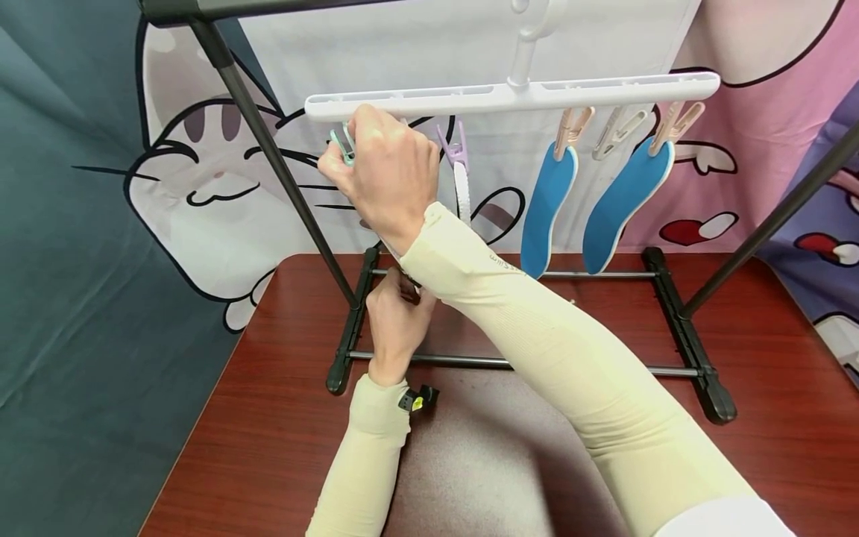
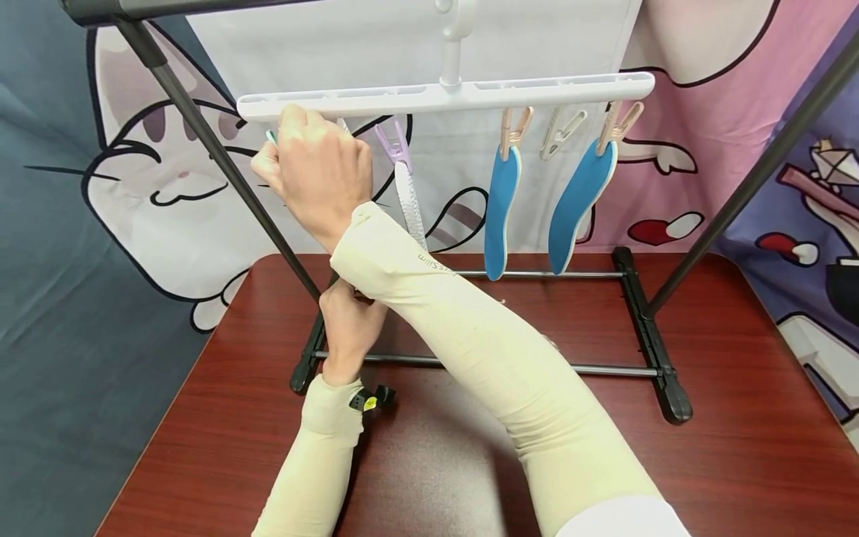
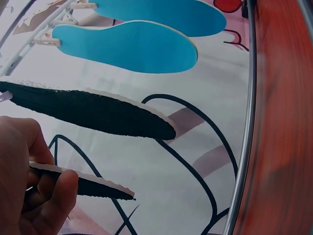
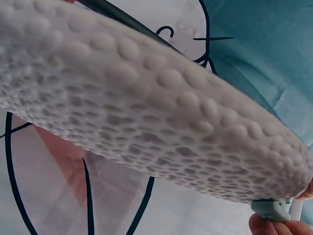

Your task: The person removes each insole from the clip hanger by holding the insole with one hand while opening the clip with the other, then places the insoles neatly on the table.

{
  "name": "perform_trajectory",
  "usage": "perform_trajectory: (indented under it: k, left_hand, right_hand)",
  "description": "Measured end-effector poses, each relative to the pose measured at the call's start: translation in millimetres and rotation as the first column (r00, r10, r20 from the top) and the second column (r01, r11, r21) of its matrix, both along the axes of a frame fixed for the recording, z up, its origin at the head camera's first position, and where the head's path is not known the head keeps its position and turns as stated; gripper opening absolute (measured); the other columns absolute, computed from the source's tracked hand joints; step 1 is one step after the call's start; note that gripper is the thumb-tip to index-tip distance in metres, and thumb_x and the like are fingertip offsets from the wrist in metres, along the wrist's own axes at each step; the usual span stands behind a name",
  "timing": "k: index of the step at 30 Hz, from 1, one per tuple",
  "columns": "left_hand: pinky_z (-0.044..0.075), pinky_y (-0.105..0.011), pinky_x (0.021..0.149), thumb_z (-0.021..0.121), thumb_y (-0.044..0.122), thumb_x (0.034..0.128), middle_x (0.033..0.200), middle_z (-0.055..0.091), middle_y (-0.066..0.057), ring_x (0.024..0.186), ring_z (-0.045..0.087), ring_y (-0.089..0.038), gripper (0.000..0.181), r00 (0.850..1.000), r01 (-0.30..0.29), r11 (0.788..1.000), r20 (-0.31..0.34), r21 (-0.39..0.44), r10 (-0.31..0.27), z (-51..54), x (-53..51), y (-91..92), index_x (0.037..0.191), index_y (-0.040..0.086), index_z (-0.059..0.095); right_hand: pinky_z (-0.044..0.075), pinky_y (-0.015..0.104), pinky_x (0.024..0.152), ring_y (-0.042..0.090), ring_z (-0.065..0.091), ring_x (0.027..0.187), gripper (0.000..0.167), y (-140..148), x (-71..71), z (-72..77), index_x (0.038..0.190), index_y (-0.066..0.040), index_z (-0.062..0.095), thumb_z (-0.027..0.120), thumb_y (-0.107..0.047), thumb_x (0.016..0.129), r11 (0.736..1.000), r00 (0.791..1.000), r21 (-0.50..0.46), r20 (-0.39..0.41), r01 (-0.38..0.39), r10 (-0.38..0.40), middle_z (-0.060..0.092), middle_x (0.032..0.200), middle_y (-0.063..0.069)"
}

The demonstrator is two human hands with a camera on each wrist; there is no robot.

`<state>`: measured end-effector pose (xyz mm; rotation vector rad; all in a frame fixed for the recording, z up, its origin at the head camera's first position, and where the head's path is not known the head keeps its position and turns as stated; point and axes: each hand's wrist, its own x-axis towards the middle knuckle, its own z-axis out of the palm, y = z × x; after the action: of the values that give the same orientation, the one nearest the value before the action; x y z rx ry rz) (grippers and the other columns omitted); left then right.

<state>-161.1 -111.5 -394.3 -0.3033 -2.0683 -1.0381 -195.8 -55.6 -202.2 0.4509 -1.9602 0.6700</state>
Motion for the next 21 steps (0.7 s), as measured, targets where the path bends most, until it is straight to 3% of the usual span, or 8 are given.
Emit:
perform_trajectory:
  k: [21]
  left_hand:
    - [0.031,-0.028,0.043,0.059,0.000,0.0782,0.056,0.044,-0.001,0.046,0.038,-0.009,0.020,0.999,-0.009,1.000,-0.031,0.000,0.008,-1.2,0.0,2.8,0.068,0.010,0.044]
  right_hand:
    - [0.047,0.035,0.053,0.020,0.057,0.055,0.013,2.0,1.3,3.1,0.075,-0.006,0.063,0.067,-0.018,0.080,0.998,0.997,-0.030,0.041,-0.058,0.060,0.058,0.064,0.003]
